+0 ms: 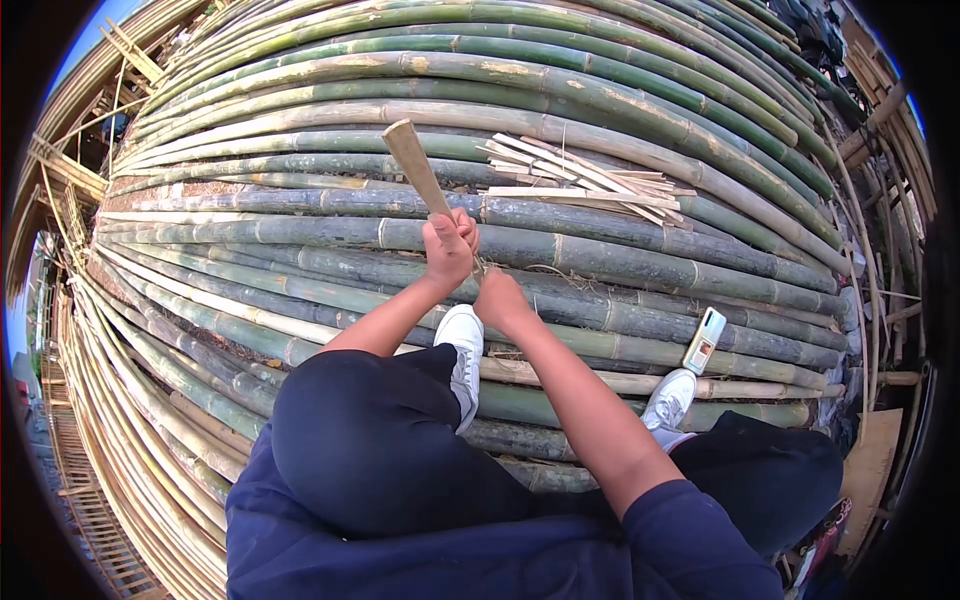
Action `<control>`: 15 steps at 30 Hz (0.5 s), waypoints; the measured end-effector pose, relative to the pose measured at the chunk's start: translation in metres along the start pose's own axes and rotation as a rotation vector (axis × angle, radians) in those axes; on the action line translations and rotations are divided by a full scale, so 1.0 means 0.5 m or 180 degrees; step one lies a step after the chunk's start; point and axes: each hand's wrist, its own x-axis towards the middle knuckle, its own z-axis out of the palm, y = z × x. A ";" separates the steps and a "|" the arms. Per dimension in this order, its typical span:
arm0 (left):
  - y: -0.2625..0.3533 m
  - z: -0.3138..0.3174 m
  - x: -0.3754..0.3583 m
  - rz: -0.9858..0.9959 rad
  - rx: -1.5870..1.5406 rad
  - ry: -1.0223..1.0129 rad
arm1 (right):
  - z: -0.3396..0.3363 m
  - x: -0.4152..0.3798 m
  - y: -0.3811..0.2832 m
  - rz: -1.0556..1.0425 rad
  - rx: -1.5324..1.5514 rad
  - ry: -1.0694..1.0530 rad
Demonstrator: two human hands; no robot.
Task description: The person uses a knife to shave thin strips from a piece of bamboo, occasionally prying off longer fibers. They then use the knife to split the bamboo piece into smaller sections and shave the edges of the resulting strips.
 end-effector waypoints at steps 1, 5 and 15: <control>-0.005 -0.004 -0.002 -0.0023 -0.0029 -0.0033 | 0.004 -0.013 0.002 0.0076 0.0044 0.0106; -0.027 -0.010 -0.014 -0.0239 0.0000 -0.0028 | 0.046 -0.073 0.017 0.0284 0.0192 0.0269; -0.013 0.008 -0.024 -0.0137 -0.0231 -0.0631 | 0.023 -0.099 0.003 0.0542 0.0155 0.0475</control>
